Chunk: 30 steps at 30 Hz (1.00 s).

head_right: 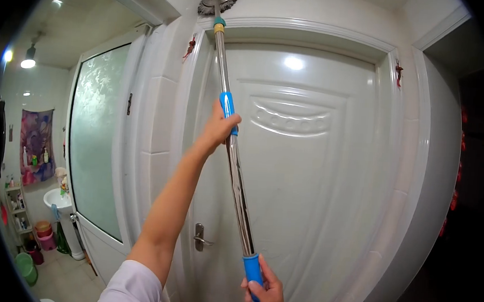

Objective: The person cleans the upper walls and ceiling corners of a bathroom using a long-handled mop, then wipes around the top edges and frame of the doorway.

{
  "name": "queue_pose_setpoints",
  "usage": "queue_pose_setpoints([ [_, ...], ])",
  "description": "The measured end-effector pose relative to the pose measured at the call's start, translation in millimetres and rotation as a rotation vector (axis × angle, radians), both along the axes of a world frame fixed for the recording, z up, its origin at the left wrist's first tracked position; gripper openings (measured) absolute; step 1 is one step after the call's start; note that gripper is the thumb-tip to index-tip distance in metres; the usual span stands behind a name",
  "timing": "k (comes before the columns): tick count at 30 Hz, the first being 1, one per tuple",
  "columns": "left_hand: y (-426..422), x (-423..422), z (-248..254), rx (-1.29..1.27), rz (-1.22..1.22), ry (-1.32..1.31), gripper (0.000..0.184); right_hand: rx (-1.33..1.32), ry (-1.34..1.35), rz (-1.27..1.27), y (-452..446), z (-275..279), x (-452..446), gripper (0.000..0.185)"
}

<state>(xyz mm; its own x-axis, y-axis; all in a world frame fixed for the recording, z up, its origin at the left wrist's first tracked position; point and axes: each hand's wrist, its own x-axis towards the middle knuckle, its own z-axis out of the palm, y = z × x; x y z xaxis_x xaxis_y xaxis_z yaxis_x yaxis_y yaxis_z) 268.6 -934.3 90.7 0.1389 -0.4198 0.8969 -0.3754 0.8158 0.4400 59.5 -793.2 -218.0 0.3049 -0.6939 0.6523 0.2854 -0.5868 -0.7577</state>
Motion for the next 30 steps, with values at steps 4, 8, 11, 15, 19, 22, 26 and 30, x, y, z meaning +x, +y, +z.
queue_pose_setpoints([
  [4,32.0,-20.9,23.2,0.080,-0.196,0.046,0.052,0.212,-0.363,0.476,3.1,17.0,-22.0,0.066],
  [8,39.6,-50.1,29.0,0.080,-0.270,0.089,0.045,0.175,-0.278,0.212,27.9,19.5,-53.9,0.065],
  [11,44.5,-82.6,20.9,0.043,-0.242,0.033,0.049,0.186,-0.309,0.152,52.7,17.5,-63.9,0.061],
  [15,46.7,-133.0,5.8,-0.021,-0.209,-0.117,0.057,0.247,-0.428,0.053,72.3,-9.9,-79.7,0.065],
  [19,71.8,-181.9,1.1,0.020,-0.260,-0.193,0.056,0.302,-0.508,-0.053,93.8,-24.3,-105.8,0.065],
  [22,81.0,-208.7,-3.1,0.016,-0.315,-0.193,0.055,0.311,-0.528,-0.063,109.6,-28.3,-124.0,0.066],
  [26,93.7,-232.9,-3.5,0.049,-0.335,-0.205,0.055,0.313,-0.549,-0.108,125.3,-32.4,-138.1,0.069],
  [30,98.5,-260.2,-5.3,0.030,-0.338,-0.255,0.055,0.314,-0.578,-0.142,135.9,-38.3,-148.3,0.071],
])
